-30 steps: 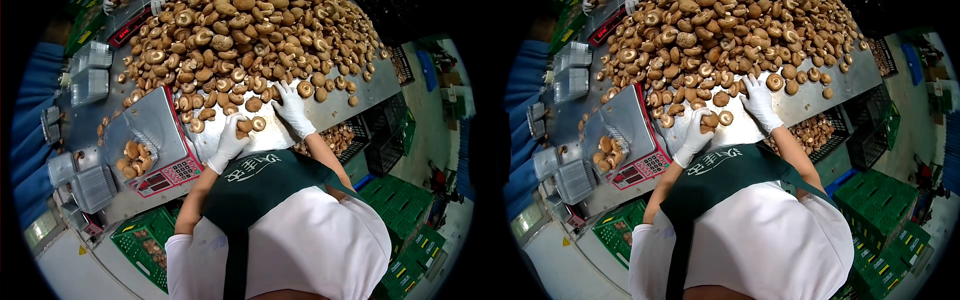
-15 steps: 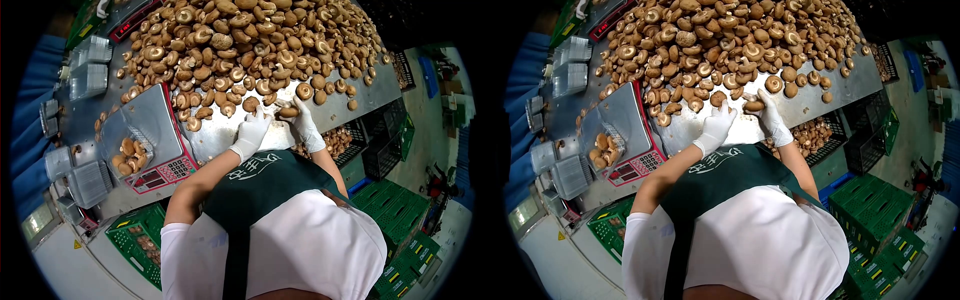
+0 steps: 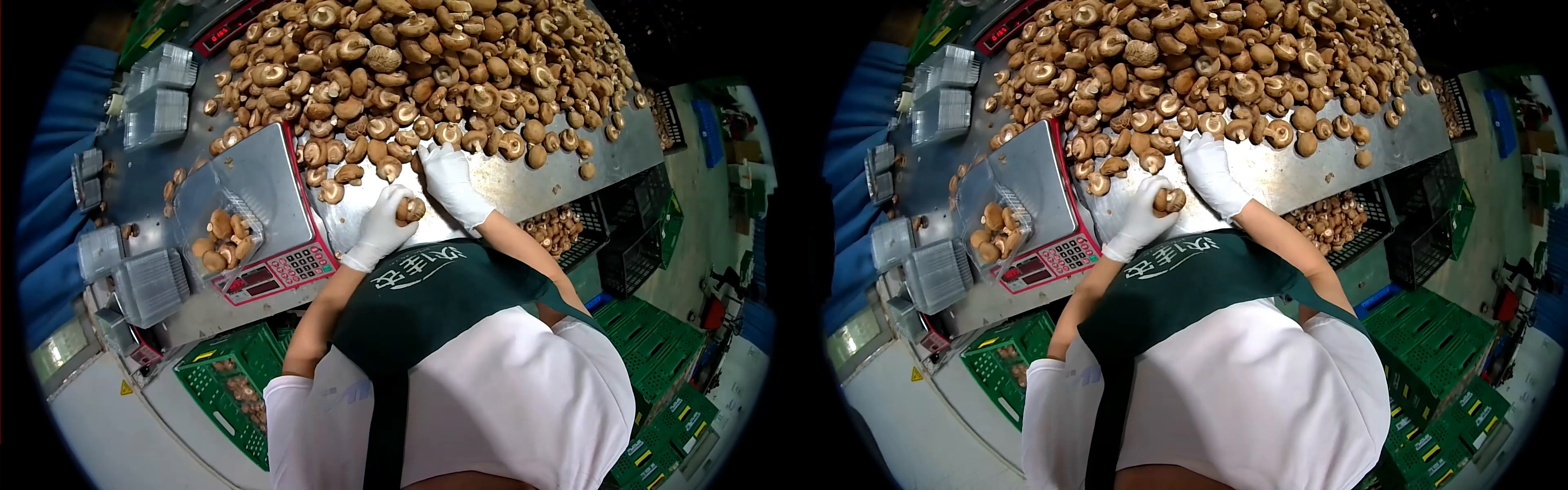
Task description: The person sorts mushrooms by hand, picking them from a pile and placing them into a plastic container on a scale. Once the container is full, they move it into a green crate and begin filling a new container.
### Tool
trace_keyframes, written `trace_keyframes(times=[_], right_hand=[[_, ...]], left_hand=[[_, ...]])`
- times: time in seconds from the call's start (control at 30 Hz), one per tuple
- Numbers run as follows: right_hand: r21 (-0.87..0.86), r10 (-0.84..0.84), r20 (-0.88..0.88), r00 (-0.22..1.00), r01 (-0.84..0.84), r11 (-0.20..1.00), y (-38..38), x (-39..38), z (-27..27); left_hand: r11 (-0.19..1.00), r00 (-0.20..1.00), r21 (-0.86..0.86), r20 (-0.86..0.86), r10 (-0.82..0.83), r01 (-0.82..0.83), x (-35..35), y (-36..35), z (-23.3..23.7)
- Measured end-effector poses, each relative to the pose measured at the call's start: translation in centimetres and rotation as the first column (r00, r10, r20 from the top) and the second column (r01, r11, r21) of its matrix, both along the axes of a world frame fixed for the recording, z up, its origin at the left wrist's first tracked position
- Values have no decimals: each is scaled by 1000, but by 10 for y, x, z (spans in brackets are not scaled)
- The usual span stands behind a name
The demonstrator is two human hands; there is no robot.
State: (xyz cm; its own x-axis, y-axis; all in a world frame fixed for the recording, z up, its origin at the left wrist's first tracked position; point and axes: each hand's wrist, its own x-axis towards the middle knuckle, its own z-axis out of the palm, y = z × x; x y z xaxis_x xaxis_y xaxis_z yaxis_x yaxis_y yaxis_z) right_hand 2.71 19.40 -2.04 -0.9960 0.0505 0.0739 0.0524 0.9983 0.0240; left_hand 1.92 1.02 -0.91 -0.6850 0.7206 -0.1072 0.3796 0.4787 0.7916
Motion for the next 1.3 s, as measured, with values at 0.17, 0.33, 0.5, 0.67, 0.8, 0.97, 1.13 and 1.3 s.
trace_keyframes(times=[0.17, 0.33, 0.5, 0.67, 0.8, 0.97, 1.13, 1.3], right_hand=[[-841, -107, 156, 982, 189, 508, 18, 20, 32], [-914, 14, 180, 984, 172, -368, 6, 42, 63], [-618, 307, -22, 951, 229, -752, -27, 25, 54], [-647, 479, 39, 877, 388, -657, -73, -5, 66], [-897, 509, 62, 858, 271, -349, -131, -41, 108], [-936, 314, -255, 915, -315, 157, -213, -77, 140], [-461, 598, -280, 751, -652, 602, -266, -96, 119], [-573, 594, -261, 761, -617, 539, -261, -100, 117]], left_hand=[[906, 901, 313, 411, 140, -284, 1, -34, 24], [840, 880, 407, 448, 159, -359, -1, -61, 57], [804, 898, 451, 381, 219, -387, -8, -95, 82], [703, 857, 495, 221, 465, -510, -15, -169, 112], [439, 654, 593, 204, 729, -675, -25, -230, 131], [307, 467, 668, 69, 882, -678, -41, -260, 131], [770, 615, 77, -554, 561, -633, -52, -254, 105], [751, 704, 317, -272, 657, -579, -58, -278, 115]])
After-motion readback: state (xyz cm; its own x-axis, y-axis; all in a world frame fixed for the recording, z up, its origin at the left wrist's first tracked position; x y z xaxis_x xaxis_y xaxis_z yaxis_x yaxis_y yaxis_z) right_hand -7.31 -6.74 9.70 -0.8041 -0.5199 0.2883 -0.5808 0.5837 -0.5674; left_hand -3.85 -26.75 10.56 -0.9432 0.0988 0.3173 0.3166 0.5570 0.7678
